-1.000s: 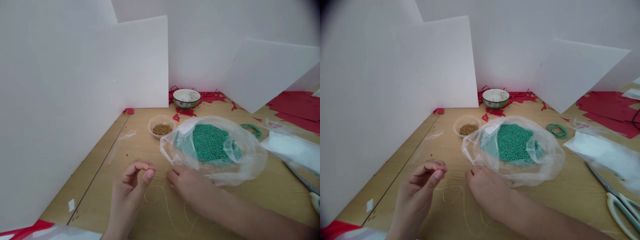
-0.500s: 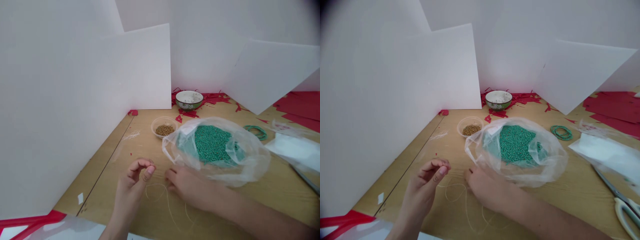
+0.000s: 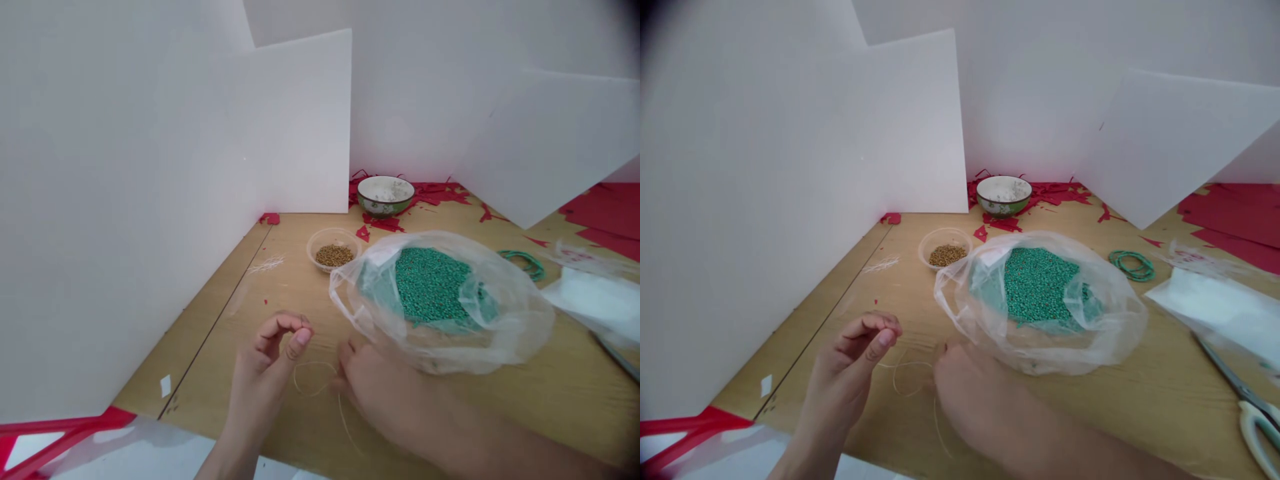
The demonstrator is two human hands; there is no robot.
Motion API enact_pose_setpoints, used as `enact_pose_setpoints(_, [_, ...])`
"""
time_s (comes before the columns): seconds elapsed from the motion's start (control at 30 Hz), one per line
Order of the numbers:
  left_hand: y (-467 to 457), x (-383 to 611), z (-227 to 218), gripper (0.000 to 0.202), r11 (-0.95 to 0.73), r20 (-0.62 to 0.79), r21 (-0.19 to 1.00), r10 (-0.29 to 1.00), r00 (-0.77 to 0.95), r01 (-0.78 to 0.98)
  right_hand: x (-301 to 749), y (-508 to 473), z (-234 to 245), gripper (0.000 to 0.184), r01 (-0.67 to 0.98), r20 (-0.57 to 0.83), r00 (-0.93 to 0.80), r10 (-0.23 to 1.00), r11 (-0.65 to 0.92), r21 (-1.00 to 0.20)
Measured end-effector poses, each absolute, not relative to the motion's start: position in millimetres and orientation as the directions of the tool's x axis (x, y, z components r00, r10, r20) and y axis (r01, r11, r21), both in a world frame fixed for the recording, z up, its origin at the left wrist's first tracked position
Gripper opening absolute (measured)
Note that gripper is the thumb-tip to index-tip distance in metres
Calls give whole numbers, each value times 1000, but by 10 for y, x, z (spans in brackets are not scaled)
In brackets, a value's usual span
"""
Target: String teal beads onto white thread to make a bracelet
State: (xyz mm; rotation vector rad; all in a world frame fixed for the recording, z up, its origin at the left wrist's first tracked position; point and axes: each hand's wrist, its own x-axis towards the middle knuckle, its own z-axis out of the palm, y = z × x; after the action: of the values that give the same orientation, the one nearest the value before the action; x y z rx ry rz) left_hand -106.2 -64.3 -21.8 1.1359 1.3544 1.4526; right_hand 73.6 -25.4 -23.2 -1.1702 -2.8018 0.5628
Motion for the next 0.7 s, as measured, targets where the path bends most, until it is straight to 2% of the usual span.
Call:
enact_pose_setpoints(0.07, [-652, -1045, -212, 4, -78, 76, 997, 968, -239, 2, 609, -390, -332, 7, 697, -121, -707, 697, 655, -292])
enact_pose_setpoints(0.17, [-672, -1042, -216, 4, -76, 73, 997, 966, -247, -2, 477, -551, -470, 24, 696, -132, -718, 684, 707, -125])
enact_pose_setpoints(0.23, [-684, -1061, -225, 5, -74, 72, 997, 964, -257, 3, 467, -597, -512, 28, 688, -118, -725, 679, 719, -94])
enact_pose_setpoints(0.33, [-699, -1110, -236, 5, -68, 69, 998, 965, -254, 11, 572, -548, -476, 26, 724, -122, -685, 718, 654, -217])
enact_pose_setpoints(0.43, [-707, -1161, -245, 4, -57, 61, 998, 968, -245, 24, 765, -389, -337, 15, 750, -116, -627, 770, 557, -357])
enact_pose_setpoints(0.5, [-709, -1183, -253, 5, -53, 59, 998, 967, -249, 31, 878, -274, -223, 11, 678, -100, -615, 782, 459, -574])
enact_pose_setpoints(0.57, [-706, -1185, -261, 5, -54, 60, 998, 967, -248, 32, 928, -204, -133, 13, 631, -111, -595, 796, 377, -678])
enact_pose_setpoints(0.63, [-699, -1164, -263, 5, -59, 62, 998, 969, -238, 21, 894, -212, -109, 14, 665, -119, -563, 818, 363, -653])
enact_pose_setpoints(0.7, [-691, -1125, -258, 5, -58, 59, 998, 974, -219, 11, 790, -297, -172, 9, 742, -141, -550, 823, 405, -535])
